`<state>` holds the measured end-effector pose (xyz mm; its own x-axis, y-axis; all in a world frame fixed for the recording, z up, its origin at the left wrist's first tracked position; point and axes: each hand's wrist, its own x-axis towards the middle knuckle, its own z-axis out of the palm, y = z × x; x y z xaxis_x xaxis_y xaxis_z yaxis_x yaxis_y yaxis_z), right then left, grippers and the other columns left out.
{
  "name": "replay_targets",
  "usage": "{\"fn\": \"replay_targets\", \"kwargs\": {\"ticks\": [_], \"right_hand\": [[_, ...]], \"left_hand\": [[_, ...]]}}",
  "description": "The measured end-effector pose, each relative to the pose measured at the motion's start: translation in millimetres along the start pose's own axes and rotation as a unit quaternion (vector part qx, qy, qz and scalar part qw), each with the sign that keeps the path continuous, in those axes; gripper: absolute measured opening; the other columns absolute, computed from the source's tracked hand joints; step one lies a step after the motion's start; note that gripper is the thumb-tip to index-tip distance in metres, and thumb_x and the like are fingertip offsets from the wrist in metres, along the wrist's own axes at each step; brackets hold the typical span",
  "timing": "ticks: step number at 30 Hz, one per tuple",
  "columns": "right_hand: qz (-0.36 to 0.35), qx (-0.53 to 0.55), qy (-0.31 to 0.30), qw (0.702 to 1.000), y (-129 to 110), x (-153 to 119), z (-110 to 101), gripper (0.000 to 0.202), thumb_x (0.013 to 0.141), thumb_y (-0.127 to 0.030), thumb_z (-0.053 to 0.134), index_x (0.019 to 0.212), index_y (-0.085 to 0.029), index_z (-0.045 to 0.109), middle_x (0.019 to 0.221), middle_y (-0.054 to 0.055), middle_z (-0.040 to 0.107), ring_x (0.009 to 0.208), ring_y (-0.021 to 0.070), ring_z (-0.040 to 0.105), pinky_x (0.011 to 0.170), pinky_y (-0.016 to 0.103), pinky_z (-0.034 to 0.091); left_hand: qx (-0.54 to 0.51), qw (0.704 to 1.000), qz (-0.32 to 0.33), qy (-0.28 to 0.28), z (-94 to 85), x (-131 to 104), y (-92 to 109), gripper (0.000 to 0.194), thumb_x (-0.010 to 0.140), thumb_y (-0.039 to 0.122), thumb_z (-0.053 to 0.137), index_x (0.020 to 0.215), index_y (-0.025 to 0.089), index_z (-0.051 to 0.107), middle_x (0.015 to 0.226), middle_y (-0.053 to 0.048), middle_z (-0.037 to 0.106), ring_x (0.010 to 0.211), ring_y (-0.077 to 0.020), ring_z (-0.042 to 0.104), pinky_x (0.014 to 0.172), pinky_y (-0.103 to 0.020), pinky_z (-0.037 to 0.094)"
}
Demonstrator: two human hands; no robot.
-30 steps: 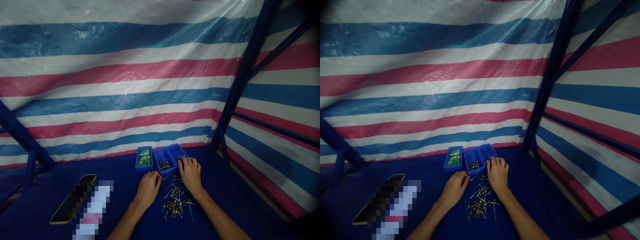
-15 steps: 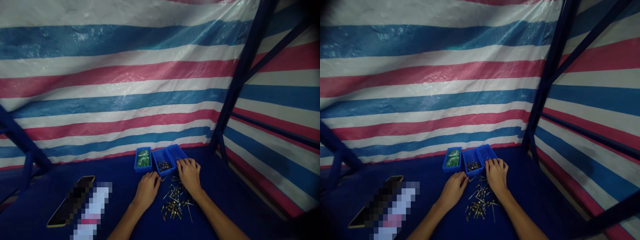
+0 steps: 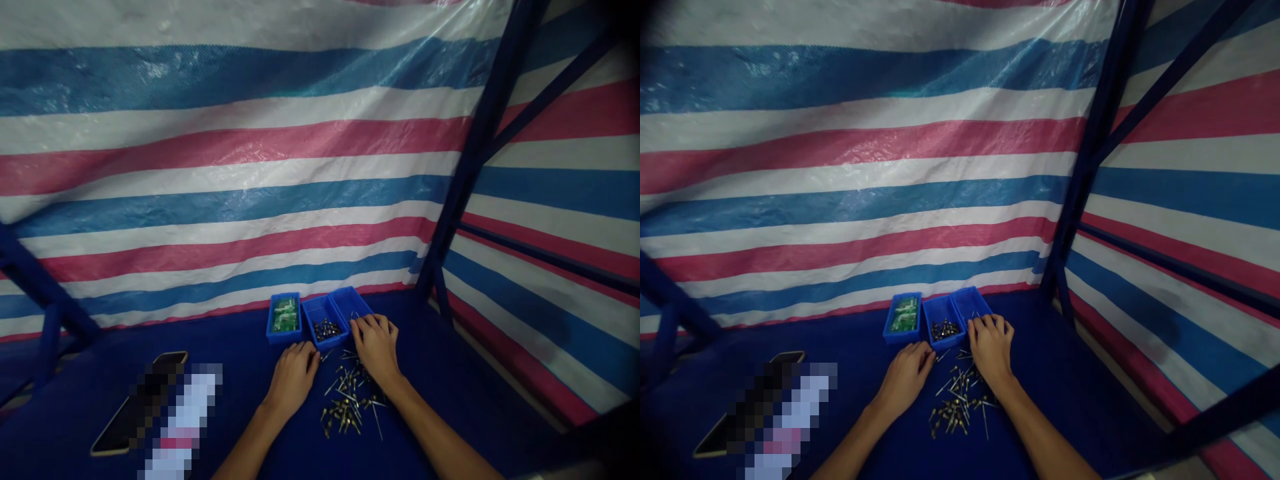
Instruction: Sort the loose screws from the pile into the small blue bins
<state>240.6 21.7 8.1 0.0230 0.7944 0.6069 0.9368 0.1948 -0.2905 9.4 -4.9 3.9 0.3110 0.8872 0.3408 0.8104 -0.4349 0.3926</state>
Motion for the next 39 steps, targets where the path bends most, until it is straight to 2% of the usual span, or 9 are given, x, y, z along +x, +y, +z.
{"fn": "replay_targets", "kwargs": {"ticks": [7,13,16,18,22,24,26,29,39], "right_hand": [[-0.002,-0.003,-0.009,1.000,-0.9,-0.2,-0.4,0.034,0.108,-0.033,0.048,0.094,-0.025,0.077,0.100,0.009,0.075,0.110,0.0309,0.056,0.098,0.052,0.032],[-0.003,0.011,0.000,1.000,-2.3,1.2,-3.9,0.030,0.108,-0.029,0.050,0.094,-0.024,0.076,0.101,0.008,0.075,0.107,0.0294,0.057,0.099,0.050,0.032],[-0.029,0.038,0.020,0.999,-5.0,2.9,-10.8,0.026,0.107,-0.026,0.050,0.099,-0.022,0.074,0.105,0.009,0.073,0.107,0.0287,0.058,0.100,0.049,0.035],[-0.079,0.085,0.019,0.993,-8.8,3.2,-16.4,0.024,0.108,-0.024,0.049,0.104,-0.021,0.073,0.109,0.009,0.072,0.106,0.0271,0.059,0.096,0.045,0.039],[-0.232,0.153,-0.065,0.958,-18.5,-1.6,-21.3,0.021,0.109,-0.027,0.052,0.103,-0.021,0.071,0.106,0.008,0.071,0.097,0.0228,0.063,0.091,0.038,0.045],[-0.263,0.159,-0.104,0.946,-21.2,-5.4,-19.1,0.021,0.109,-0.030,0.053,0.103,-0.022,0.071,0.098,0.005,0.072,0.086,0.0200,0.066,0.082,0.033,0.048],[-0.268,0.162,-0.152,0.937,-21.1,-8.2,-15.9,0.019,0.107,-0.032,0.058,0.120,-0.024,0.069,0.103,0.004,0.075,0.087,0.0201,0.070,0.080,0.031,0.050],[-0.266,0.155,-0.211,0.928,-18.2,-9.1,-12.8,0.026,0.104,-0.030,0.064,0.130,-0.028,0.066,0.108,0.001,0.077,0.092,0.0209,0.074,0.079,0.029,0.051],[-0.235,0.150,-0.269,0.922,-20.7,-6.4,-15.0,0.012,0.103,-0.023,0.062,0.110,-0.026,0.071,0.104,0.001,0.077,0.092,0.0193,0.074,0.075,0.025,0.047]], "left_hand": [[-0.004,1.000,0.000,-0.002,0.0,-0.3,0.0,0.022,0.107,0.025,0.046,0.089,0.023,0.059,0.089,-0.003,0.071,0.087,-0.0234,0.065,0.084,-0.037,0.044],[0.000,1.000,-0.001,-0.002,-0.9,-0.6,1.4,0.023,0.108,0.025,0.046,0.089,0.023,0.060,0.090,-0.003,0.071,0.088,-0.0241,0.064,0.080,-0.036,0.044],[0.001,1.000,0.001,-0.001,-0.2,-0.8,1.1,0.022,0.108,0.026,0.046,0.090,0.023,0.059,0.089,-0.003,0.070,0.088,-0.0240,0.064,0.081,-0.036,0.044],[0.000,1.000,0.003,0.002,0.3,-0.8,0.6,0.022,0.107,0.025,0.047,0.089,0.023,0.059,0.088,-0.002,0.070,0.087,-0.0235,0.065,0.082,-0.036,0.044],[0.003,1.000,0.005,0.001,1.0,-0.1,-0.9,0.021,0.107,0.023,0.047,0.090,0.023,0.059,0.088,-0.003,0.070,0.087,-0.0236,0.065,0.081,-0.035,0.043],[0.002,1.000,0.006,0.001,1.2,0.2,-1.6,0.020,0.106,0.021,0.047,0.090,0.023,0.059,0.088,-0.003,0.070,0.087,-0.0237,0.064,0.079,-0.034,0.043],[-0.004,1.000,0.007,0.003,1.6,0.3,-2.2,0.020,0.106,0.020,0.047,0.089,0.023,0.059,0.088,-0.003,0.070,0.087,-0.0235,0.064,0.079,-0.034,0.043],[-0.012,1.000,0.006,0.003,2.3,0.1,-2.6,0.020,0.106,0.022,0.048,0.089,0.023,0.059,0.088,-0.003,0.070,0.088,-0.0234,0.064,0.078,-0.033,0.042],[-0.003,1.000,-0.002,-0.008,2.0,0.8,-1.6,0.023,0.108,0.024,0.045,0.089,0.023,0.058,0.089,-0.003,0.069,0.088,-0.0240,0.064,0.080,-0.036,0.043]]}}
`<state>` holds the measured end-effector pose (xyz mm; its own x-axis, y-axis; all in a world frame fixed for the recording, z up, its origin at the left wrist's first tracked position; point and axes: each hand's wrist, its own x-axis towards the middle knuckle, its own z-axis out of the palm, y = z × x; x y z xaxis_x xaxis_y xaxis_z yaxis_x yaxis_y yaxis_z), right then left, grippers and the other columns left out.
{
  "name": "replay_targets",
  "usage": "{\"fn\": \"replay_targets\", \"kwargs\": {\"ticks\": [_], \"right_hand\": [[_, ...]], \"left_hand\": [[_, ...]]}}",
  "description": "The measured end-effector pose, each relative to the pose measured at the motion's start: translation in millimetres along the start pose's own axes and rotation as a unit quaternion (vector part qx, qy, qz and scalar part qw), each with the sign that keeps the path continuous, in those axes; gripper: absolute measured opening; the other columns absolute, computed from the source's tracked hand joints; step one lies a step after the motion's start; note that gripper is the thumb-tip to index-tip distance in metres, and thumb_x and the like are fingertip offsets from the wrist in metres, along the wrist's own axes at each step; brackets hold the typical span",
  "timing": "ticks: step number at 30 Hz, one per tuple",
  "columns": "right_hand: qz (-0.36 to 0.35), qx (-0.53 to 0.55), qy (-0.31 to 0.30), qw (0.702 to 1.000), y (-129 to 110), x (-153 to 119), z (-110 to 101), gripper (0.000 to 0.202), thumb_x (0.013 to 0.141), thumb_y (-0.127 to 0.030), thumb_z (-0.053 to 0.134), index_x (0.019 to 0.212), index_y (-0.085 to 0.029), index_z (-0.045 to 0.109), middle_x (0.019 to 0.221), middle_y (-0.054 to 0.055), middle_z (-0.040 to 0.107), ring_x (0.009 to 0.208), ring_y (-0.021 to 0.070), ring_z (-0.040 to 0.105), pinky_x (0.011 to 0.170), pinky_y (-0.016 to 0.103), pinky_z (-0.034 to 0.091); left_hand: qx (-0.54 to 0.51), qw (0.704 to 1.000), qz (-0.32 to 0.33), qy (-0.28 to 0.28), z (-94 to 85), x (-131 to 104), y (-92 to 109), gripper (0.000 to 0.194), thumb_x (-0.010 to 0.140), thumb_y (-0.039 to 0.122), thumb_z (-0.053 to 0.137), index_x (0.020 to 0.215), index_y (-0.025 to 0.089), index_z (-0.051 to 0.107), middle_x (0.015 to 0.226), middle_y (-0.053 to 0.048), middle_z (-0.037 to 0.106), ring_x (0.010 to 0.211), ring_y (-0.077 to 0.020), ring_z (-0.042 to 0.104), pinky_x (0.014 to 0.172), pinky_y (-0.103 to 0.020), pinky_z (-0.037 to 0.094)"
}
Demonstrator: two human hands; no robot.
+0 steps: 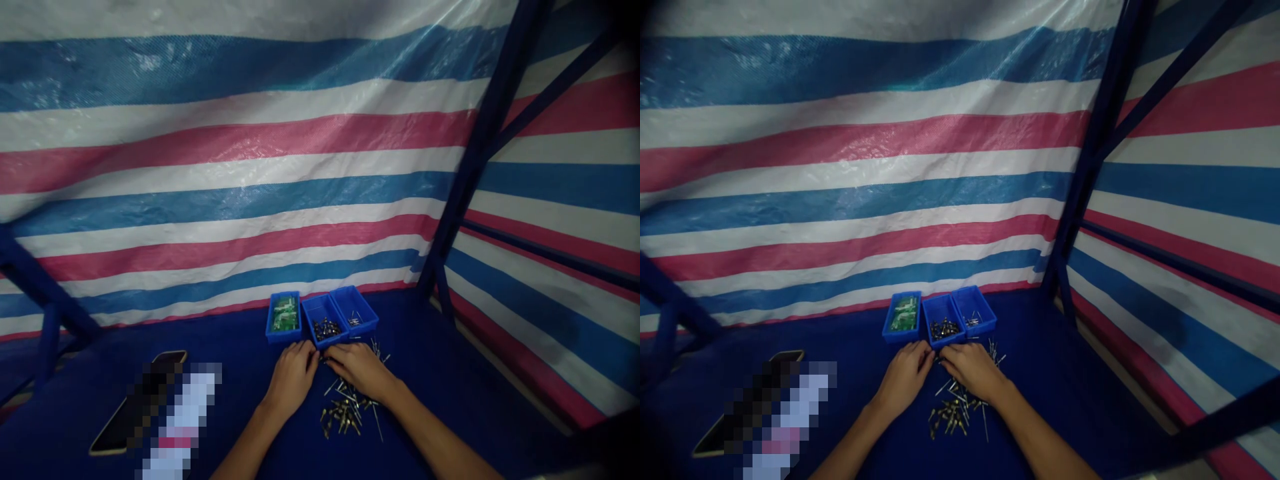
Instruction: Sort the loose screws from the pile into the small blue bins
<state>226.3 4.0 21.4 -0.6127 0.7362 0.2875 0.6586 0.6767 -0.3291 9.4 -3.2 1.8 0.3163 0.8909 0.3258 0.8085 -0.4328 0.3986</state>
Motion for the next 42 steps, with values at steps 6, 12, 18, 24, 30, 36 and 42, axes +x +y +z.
{"fn": "replay_targets", "kwargs": {"ticks": [6,12,18,24,30,36,42], "right_hand": [[0.011,0.011,-0.002,1.000,-2.5,-1.0,-2.0,0.006,0.098,-0.018,0.063,0.099,-0.024,0.065,0.089,-0.002,0.074,0.076,0.0153,0.069,0.066,0.024,0.039],[0.020,0.006,0.064,0.998,-7.8,-1.4,-1.4,0.004,0.099,-0.020,0.058,0.102,-0.022,0.059,0.074,-0.003,0.066,0.063,0.0152,0.063,0.062,0.025,0.036],[0.052,0.053,0.132,0.989,-9.1,-1.4,-4.8,0.007,0.106,-0.024,0.047,0.108,-0.022,0.053,0.079,-0.001,0.066,0.064,0.0157,0.065,0.063,0.025,0.040],[0.088,0.110,0.173,0.975,-4.8,0.0,0.2,0.017,0.111,-0.031,0.039,0.119,-0.023,0.052,0.089,0.002,0.071,0.068,0.0184,0.069,0.064,0.027,0.046],[0.061,0.130,0.239,0.960,7.8,0.8,9.3,0.043,0.110,-0.024,0.037,0.152,-0.027,0.045,0.106,0.006,0.073,0.096,0.0200,0.072,0.088,0.032,0.056],[0.003,0.135,0.245,0.960,16.8,-2.9,14.6,0.060,0.102,-0.011,0.033,0.160,-0.028,0.040,0.120,0.010,0.070,0.098,0.0208,0.068,0.090,0.036,0.058],[0.022,0.202,0.268,0.942,18.8,0.3,21.2,0.038,0.106,-0.018,0.036,0.134,-0.025,0.062,0.112,0.010,0.072,0.100,0.0221,0.071,0.091,0.035,0.059]], "left_hand": [[-0.004,1.000,0.006,0.009,-0.3,-0.3,0.1,0.021,0.107,0.023,0.046,0.089,0.023,0.059,0.089,-0.003,0.070,0.088,-0.0237,0.064,0.081,-0.036,0.044],[-0.006,1.000,0.004,0.004,-2.3,-0.5,1.6,0.022,0.107,0.023,0.046,0.088,0.023,0.058,0.089,-0.003,0.070,0.087,-0.0238,0.064,0.077,-0.035,0.042],[-0.004,1.000,-0.003,-0.004,-3.2,-0.5,2.8,0.022,0.108,0.025,0.045,0.089,0.023,0.057,0.089,-0.003,0.069,0.088,-0.0240,0.063,0.079,-0.036,0.043],[0.001,1.000,0.003,-0.003,-1.3,-0.6,1.5,0.022,0.108,0.026,0.045,0.090,0.023,0.057,0.089,-0.003,0.070,0.089,-0.0245,0.064,0.080,-0.037,0.043],[0.002,1.000,0.005,0.000,-2.5,-0.2,2.5,0.023,0.108,0.025,0.045,0.089,0.023,0.058,0.090,-0.004,0.070,0.088,-0.0245,0.065,0.078,-0.036,0.043],[0.000,1.000,0.005,-0.001,-2.8,-0.4,2.8,0.021,0.107,0.024,0.047,0.090,0.023,0.059,0.090,-0.003,0.070,0.089,-0.0245,0.065,0.081,-0.037,0.043],[0.002,1.000,0.003,-0.001,-4.3,-1.0,3.8,0.023,0.108,0.025,0.044,0.090,0.023,0.059,0.091,-0.005,0.071,0.089,-0.0248,0.066,0.082,-0.037,0.044]]}}
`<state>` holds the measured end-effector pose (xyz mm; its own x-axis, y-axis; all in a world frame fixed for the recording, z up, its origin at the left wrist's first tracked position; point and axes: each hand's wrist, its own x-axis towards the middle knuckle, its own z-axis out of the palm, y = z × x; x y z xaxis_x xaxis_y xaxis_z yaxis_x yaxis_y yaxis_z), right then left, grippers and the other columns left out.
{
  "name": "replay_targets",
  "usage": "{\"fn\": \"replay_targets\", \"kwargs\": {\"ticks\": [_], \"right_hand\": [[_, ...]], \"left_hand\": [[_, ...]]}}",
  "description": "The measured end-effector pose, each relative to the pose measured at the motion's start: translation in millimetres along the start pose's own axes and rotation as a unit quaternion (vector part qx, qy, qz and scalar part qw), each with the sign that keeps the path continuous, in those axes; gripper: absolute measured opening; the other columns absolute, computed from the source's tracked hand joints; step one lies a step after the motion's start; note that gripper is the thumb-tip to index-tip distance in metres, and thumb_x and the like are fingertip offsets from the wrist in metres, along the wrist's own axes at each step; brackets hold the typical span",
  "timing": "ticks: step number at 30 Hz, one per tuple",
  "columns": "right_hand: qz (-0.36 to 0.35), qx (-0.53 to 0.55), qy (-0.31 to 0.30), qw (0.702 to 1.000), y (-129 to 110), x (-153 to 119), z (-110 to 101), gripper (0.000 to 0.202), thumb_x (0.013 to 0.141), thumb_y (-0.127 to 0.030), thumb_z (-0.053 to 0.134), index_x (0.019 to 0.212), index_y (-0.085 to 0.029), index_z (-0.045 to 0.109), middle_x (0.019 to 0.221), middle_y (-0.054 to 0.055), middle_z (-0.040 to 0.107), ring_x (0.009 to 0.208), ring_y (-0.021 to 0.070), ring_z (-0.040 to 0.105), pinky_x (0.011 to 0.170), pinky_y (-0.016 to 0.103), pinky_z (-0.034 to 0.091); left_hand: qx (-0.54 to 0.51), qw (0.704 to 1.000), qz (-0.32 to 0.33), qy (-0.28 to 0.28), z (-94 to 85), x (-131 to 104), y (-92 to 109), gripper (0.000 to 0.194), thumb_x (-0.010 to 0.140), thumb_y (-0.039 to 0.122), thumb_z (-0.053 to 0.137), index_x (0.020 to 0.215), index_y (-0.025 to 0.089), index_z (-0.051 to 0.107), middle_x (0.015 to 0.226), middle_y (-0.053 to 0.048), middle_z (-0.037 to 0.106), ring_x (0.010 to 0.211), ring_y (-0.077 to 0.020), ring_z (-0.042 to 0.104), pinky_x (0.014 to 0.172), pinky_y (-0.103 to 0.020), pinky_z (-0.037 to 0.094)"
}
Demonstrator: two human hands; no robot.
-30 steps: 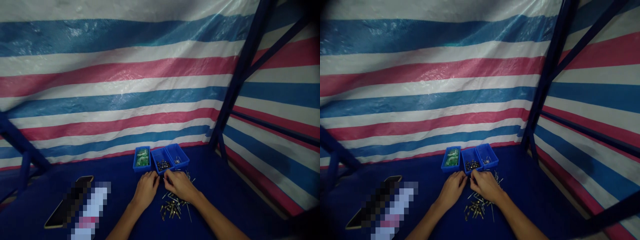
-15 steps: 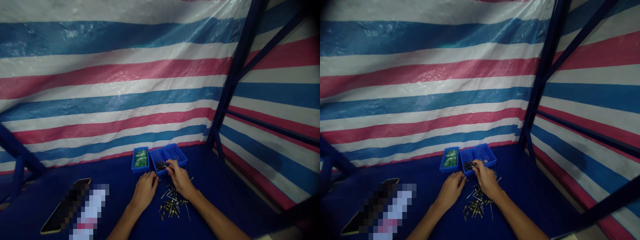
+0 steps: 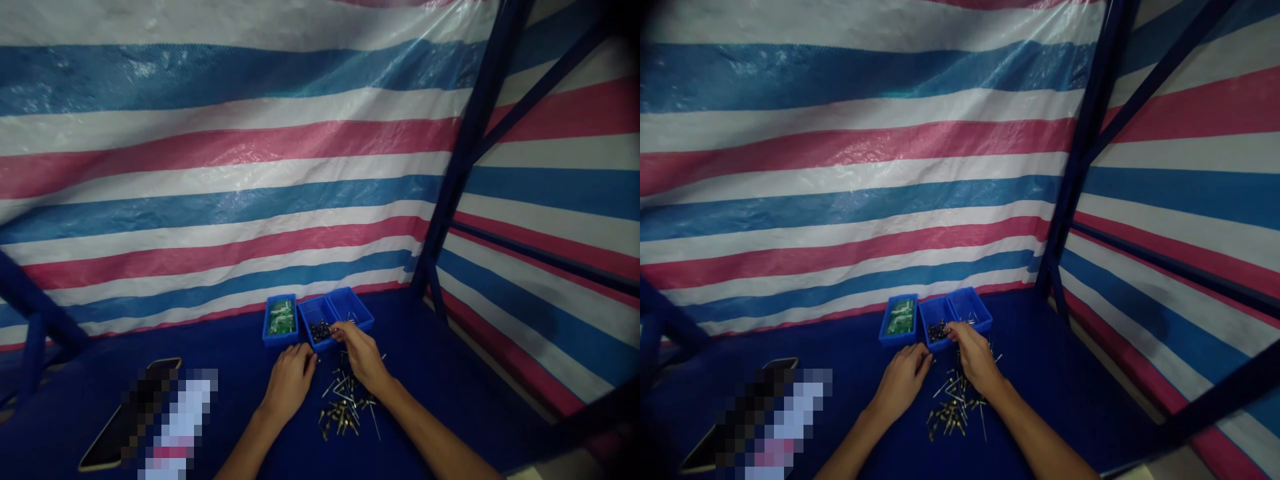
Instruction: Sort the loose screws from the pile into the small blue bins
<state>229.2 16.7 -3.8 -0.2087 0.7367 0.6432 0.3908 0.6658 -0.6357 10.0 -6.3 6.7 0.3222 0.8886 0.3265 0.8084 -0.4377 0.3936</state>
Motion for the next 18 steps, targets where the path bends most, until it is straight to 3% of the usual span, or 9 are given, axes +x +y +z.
{"fn": "replay_targets", "kwargs": {"ticks": [5,11,18], "right_hand": [[0.061,0.014,0.016,0.998,-7.8,5.3,-1.0,0.025,0.109,-0.025,0.039,0.121,-0.024,0.061,0.101,0.007,0.073,0.092,0.0212,0.073,0.086,0.033,0.059],[0.010,-0.038,0.014,0.999,-18.0,10.2,-6.2,0.021,0.110,-0.024,0.039,0.111,-0.025,0.060,0.105,0.008,0.064,0.092,0.0199,0.065,0.085,0.031,0.054],[0.024,-0.058,0.036,0.997,-17.1,11.0,-7.5,0.016,0.110,-0.030,0.047,0.104,-0.025,0.060,0.097,0.005,0.061,0.091,0.0216,0.061,0.085,0.032,0.050]], "left_hand": [[0.001,1.000,0.003,0.001,0.9,0.6,-0.4,0.024,0.108,0.026,0.044,0.090,0.023,0.059,0.090,-0.005,0.071,0.089,-0.0247,0.066,0.081,-0.036,0.045],[-0.009,1.000,0.002,0.011,2.3,0.4,-1.7,0.024,0.107,0.026,0.045,0.089,0.024,0.060,0.090,-0.004,0.071,0.088,-0.0240,0.066,0.084,-0.036,0.046],[-0.005,1.000,-0.002,0.001,1.6,0.5,-1.5,0.024,0.107,0.026,0.044,0.089,0.023,0.059,0.089,-0.004,0.070,0.088,-0.0243,0.065,0.082,-0.037,0.044]]}}
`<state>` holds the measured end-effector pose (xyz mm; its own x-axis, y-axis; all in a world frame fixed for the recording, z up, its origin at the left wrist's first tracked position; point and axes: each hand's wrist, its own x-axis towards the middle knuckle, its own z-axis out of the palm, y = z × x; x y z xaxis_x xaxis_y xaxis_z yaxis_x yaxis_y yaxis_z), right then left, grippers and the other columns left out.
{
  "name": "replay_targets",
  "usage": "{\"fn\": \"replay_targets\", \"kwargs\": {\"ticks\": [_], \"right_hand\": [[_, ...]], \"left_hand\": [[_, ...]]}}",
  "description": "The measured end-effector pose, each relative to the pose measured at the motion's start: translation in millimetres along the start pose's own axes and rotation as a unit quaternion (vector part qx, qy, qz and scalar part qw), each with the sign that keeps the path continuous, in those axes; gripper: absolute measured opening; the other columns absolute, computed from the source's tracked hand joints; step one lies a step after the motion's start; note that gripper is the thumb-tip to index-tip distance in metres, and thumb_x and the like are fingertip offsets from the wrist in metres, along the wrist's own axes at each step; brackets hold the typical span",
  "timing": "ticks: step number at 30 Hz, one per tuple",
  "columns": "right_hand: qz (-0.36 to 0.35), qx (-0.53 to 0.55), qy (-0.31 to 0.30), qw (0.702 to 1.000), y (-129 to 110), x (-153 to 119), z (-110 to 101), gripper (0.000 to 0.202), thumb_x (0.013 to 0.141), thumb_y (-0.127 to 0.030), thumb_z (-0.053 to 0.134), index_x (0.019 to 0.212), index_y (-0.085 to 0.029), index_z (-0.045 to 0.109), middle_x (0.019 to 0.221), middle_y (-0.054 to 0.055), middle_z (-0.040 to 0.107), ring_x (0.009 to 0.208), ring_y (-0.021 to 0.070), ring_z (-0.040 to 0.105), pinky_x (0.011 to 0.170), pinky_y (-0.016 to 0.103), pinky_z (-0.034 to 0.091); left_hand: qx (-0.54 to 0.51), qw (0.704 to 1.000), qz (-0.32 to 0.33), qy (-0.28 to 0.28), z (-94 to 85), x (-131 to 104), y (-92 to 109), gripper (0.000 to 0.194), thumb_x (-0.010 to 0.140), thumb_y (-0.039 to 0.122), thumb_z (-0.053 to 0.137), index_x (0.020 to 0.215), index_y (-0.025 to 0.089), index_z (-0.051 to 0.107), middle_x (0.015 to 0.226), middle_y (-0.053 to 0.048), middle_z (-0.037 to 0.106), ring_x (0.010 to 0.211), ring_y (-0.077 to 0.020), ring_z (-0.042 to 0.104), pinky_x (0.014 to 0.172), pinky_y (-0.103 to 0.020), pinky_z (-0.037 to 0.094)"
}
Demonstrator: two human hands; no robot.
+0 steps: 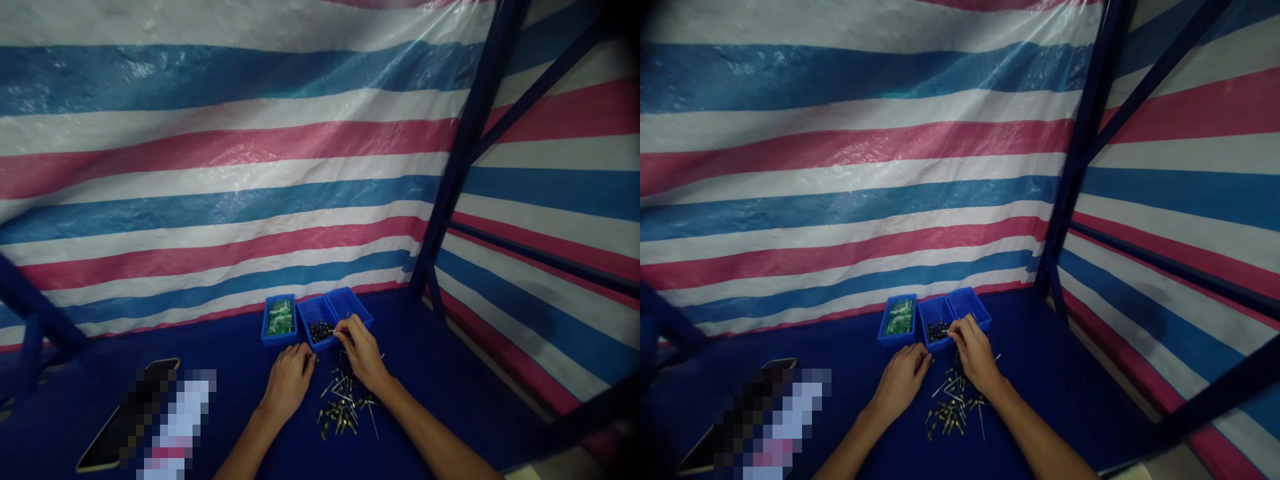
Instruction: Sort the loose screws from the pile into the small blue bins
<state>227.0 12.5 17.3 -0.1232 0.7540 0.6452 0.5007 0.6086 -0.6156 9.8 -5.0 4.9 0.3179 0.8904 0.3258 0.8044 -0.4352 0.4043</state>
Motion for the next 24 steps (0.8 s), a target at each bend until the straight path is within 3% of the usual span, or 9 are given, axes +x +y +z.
{"fn": "replay_targets", "kwargs": {"ticks": [17,24], "right_hand": [[-0.002,-0.004,-0.009,1.000,-1.2,-0.6,-3.0,0.016,0.107,-0.032,0.056,0.094,-0.024,0.058,0.090,0.003,0.059,0.085,0.0212,0.059,0.080,0.033,0.047],[-0.004,-0.013,-0.006,1.000,-1.7,-1.0,-3.0,0.017,0.108,-0.034,0.054,0.098,-0.025,0.064,0.094,0.005,0.061,0.090,0.0219,0.062,0.083,0.033,0.051]], "left_hand": [[0.007,1.000,0.006,0.000,-1.0,-0.5,1.9,0.022,0.108,0.025,0.045,0.090,0.024,0.058,0.090,-0.003,0.070,0.090,-0.0249,0.066,0.080,-0.036,0.044],[0.009,1.000,0.004,-0.004,-1.3,-0.3,1.0,0.022,0.108,0.026,0.045,0.090,0.024,0.057,0.090,-0.003,0.070,0.090,-0.0248,0.065,0.080,-0.036,0.043]]}}
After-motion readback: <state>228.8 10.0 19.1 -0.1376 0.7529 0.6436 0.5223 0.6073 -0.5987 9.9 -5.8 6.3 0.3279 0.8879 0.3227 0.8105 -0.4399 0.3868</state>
